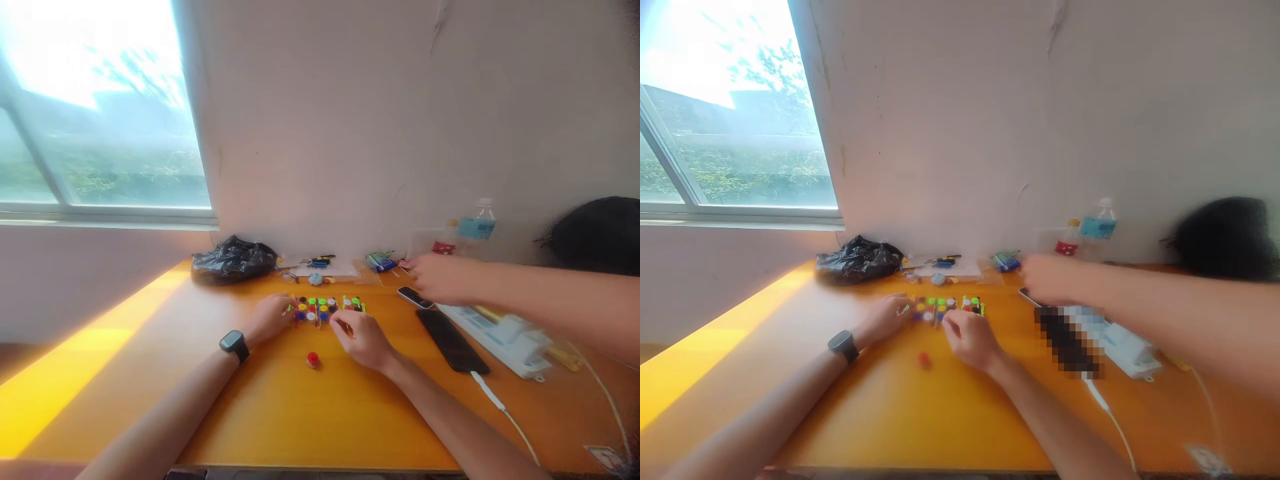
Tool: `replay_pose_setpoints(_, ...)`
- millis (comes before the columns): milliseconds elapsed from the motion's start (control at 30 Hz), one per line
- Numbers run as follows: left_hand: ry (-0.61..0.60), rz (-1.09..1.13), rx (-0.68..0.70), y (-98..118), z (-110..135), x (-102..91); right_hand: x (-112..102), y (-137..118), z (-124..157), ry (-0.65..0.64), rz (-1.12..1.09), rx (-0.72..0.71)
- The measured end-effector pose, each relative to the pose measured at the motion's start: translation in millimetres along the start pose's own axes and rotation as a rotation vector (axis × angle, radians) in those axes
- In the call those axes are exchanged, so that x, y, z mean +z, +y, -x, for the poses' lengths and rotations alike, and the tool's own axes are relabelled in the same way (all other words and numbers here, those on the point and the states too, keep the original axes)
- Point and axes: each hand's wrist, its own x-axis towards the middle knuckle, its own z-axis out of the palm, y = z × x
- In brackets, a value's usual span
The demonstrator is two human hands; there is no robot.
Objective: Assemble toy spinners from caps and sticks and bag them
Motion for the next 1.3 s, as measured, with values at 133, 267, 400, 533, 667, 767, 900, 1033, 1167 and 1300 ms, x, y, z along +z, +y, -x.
replay_pose_setpoints(133, 0.004, 0.009, -0.01, -1, 0, 0.3, -1, -1, 0, -0.003, -0.008, -0.002)
replay_pose_setpoints(267, -0.009, 0.02, -0.027, 0, -1, 0.9, -2, -3, 0, -0.017, -0.002, 0.004)
replay_pose_setpoints(400, -0.003, 0.025, -0.045, 0, -3, 2.0, -2, -3, 0, -0.038, -0.002, -0.003)
replay_pose_setpoints(533, 0.009, 0.039, -0.067, 0, -3, 1.6, -2, -3, 0, -0.053, 0.008, -0.005)
replay_pose_setpoints(667, 0.018, 0.065, -0.101, -1, -3, -0.3, -2, -3, 0, -0.062, 0.015, -0.013)
replay_pose_setpoints(767, 0.023, 0.089, -0.122, -3, -2, -2.4, -2, -3, 0, -0.072, 0.011, -0.016)
replay_pose_setpoints(900, 0.052, 0.105, -0.151, -7, -2, -7.1, -2, -2, 1, -0.066, -0.007, -0.015)
replay_pose_setpoints(1033, 0.123, 0.154, -0.134, -5, -1, -11.5, -1, -3, 0, -0.057, -0.086, -0.003)
replay_pose_setpoints(1167, 0.203, 0.28, 0.002, 13, 5, -8.3, 6, -6, -2, -0.055, -0.361, 0.08)
replay_pose_setpoints(1300, 0.226, 0.377, 0.13, 43, 15, 1.6, 14, -9, -5, -0.12, -0.743, 0.245)
